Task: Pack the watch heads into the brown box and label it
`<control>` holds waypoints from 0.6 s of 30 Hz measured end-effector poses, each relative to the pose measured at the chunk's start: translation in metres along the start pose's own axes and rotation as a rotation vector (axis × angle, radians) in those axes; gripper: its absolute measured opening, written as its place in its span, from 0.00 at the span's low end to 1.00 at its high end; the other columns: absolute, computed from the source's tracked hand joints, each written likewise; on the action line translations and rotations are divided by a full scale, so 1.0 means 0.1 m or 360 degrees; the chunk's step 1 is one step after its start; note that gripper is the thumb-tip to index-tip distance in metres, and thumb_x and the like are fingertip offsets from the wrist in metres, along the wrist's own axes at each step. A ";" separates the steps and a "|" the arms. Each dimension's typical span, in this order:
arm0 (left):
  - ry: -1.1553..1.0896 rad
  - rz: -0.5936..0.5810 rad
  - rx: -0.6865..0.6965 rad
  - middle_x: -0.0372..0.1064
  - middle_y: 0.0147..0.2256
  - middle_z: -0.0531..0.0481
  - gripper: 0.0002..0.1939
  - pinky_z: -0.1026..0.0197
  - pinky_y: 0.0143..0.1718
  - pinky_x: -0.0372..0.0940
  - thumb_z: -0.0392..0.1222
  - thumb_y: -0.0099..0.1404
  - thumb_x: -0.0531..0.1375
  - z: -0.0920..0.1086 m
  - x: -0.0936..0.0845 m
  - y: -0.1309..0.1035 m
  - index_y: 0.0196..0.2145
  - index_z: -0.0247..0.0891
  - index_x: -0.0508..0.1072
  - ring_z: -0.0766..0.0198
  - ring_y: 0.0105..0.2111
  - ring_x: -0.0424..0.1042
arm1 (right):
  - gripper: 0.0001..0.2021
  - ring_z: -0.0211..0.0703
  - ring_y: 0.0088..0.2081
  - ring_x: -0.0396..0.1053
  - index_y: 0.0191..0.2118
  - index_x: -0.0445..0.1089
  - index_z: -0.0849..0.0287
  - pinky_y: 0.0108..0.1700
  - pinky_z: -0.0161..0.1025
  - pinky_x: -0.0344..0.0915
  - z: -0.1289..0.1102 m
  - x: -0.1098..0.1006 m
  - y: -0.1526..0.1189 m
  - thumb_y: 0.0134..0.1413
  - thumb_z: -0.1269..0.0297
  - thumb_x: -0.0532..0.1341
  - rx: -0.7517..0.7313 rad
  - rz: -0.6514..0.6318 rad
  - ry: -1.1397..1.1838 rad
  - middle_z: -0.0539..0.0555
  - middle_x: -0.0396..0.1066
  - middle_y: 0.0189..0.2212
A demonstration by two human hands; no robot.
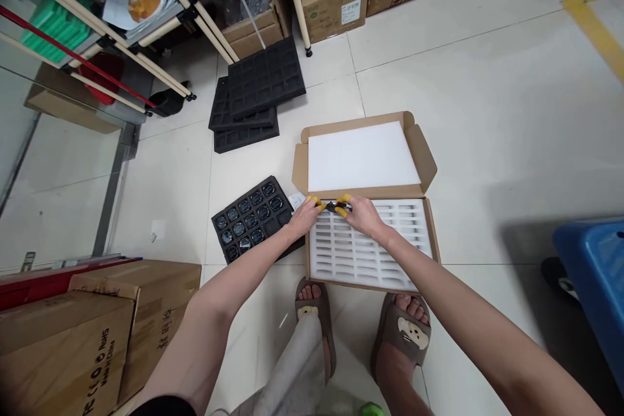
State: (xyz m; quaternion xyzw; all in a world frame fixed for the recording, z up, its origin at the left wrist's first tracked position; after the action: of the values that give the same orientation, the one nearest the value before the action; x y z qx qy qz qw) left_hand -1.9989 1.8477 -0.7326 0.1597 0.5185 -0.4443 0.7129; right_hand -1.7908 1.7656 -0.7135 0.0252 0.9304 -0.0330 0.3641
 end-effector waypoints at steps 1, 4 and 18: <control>-0.0004 -0.0007 0.0010 0.66 0.46 0.43 0.19 0.52 0.57 0.64 0.29 0.72 0.49 0.00 -0.01 -0.01 0.51 0.38 0.75 0.53 0.52 0.62 | 0.11 0.43 0.31 0.72 0.46 0.77 0.54 0.38 0.38 0.66 -0.01 0.01 0.00 0.59 0.59 0.64 0.0041 -0.0045 0.0022 0.50 0.77 0.31; -0.0097 0.0070 0.0077 0.67 0.53 0.43 0.24 0.53 0.61 0.64 0.25 0.69 0.49 -0.06 -0.07 -0.13 0.57 0.38 0.72 0.55 0.57 0.62 | 0.11 0.43 0.31 0.72 0.47 0.77 0.53 0.38 0.37 0.65 -0.09 0.10 0.02 0.59 0.59 0.64 0.0079 -0.0126 0.0055 0.50 0.78 0.32; -0.0645 0.0714 -0.0508 0.73 0.52 0.41 0.28 0.44 0.62 0.67 0.21 0.60 0.51 -0.05 0.70 -1.66 0.51 0.39 0.77 0.55 0.56 0.70 | 0.13 0.51 0.48 0.70 0.49 0.71 0.60 0.39 0.39 0.60 -0.36 0.36 0.12 0.59 0.73 0.61 -0.0362 -0.0364 -0.0590 0.58 0.77 0.43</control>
State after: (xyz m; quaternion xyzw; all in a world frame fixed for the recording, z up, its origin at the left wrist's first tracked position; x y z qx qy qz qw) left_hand -2.1298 1.7265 -0.7577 0.0648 0.3813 -0.2123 0.8974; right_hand -1.8407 1.7811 -0.7114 -0.1277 0.8422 0.0269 0.5231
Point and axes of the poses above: each hand's wrist, its own y-axis towards the middle knuckle, its own x-axis out of the palm, z = x × y, the point moved 2 cm from there along y, towards the middle knuckle
